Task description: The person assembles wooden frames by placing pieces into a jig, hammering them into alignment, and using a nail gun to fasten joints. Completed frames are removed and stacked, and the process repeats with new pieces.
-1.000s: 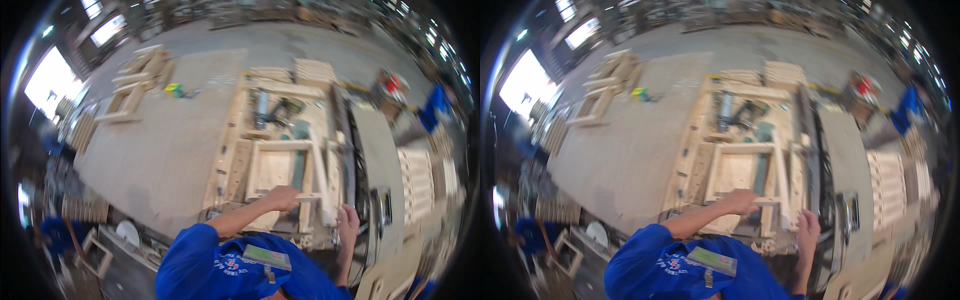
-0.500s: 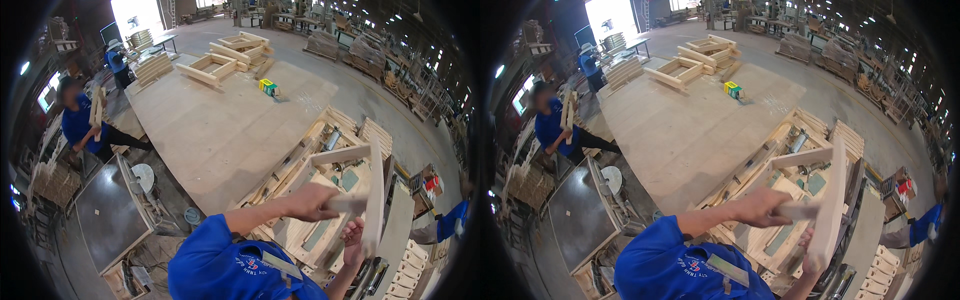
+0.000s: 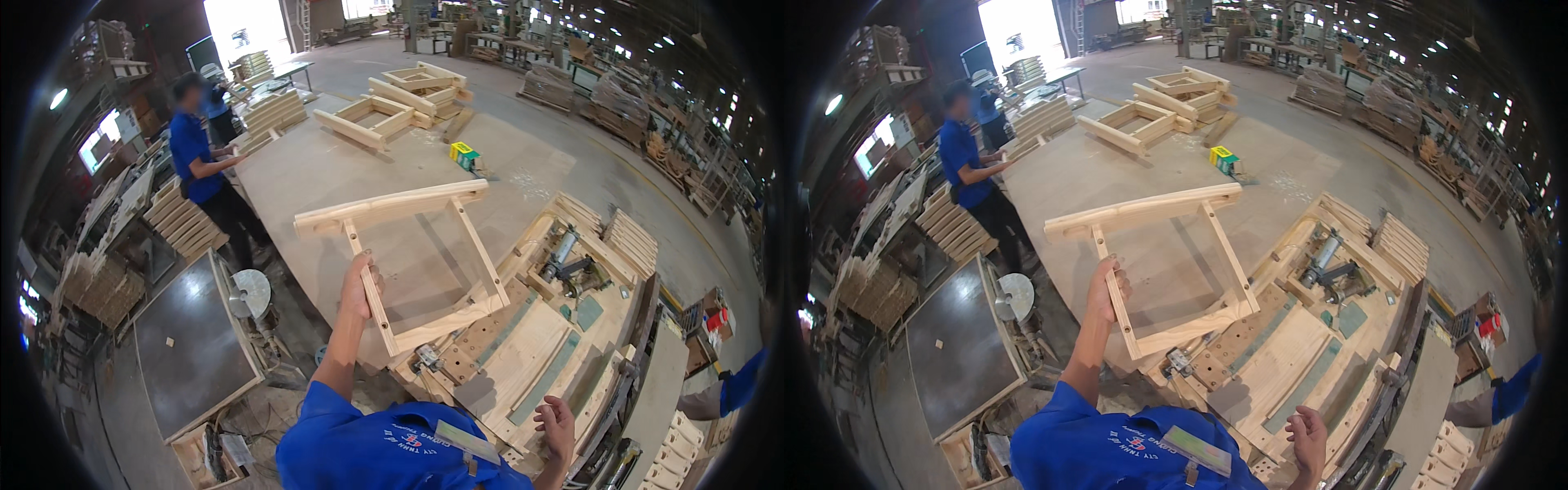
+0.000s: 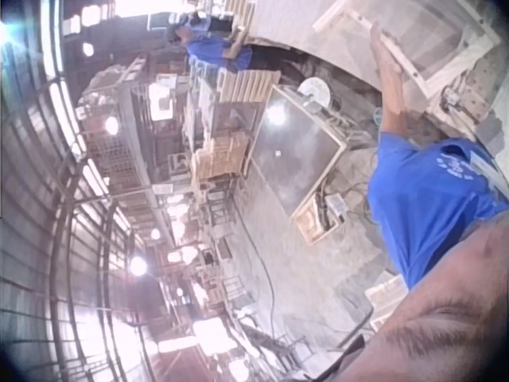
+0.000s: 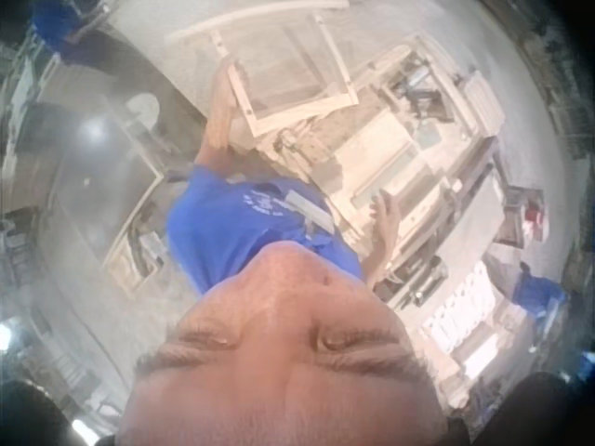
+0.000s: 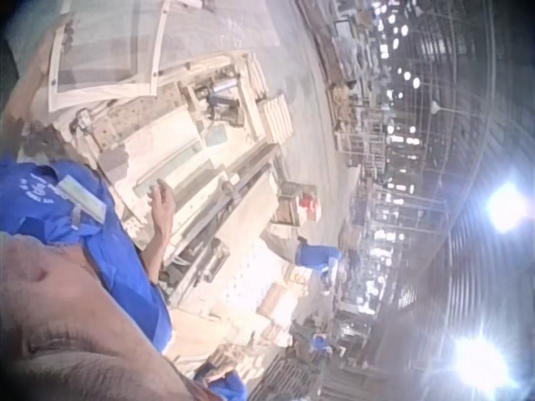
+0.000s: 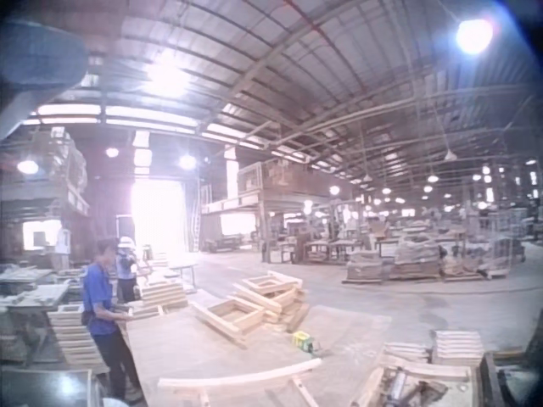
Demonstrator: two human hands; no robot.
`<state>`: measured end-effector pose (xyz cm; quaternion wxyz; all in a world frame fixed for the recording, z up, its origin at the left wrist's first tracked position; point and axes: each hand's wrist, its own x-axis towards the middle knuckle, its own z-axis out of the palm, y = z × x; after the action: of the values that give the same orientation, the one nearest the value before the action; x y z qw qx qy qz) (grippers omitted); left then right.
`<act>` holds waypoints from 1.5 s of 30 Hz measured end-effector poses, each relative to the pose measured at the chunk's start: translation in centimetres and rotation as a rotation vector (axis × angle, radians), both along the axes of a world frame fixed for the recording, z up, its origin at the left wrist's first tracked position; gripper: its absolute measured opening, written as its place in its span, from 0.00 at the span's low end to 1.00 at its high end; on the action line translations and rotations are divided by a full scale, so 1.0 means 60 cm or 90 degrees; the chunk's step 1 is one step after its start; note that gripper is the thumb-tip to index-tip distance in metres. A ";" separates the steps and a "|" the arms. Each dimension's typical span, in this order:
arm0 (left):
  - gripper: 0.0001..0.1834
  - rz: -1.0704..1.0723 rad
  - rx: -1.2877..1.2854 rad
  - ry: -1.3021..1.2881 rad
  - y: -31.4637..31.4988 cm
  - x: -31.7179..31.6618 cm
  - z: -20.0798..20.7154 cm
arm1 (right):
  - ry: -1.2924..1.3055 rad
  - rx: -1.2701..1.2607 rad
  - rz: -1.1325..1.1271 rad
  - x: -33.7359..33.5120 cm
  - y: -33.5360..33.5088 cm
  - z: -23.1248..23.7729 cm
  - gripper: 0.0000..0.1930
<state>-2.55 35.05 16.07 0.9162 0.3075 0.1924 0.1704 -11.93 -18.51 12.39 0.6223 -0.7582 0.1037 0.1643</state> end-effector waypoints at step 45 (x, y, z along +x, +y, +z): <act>0.24 0.290 1.625 0.532 0.395 0.045 -0.063 | 0.049 -0.230 0.131 -0.030 0.172 -0.048 0.24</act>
<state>0.17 58.78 12.28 -0.1778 0.9231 0.2089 0.2694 -13.71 -8.18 9.50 0.4518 -0.8573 0.0768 0.2346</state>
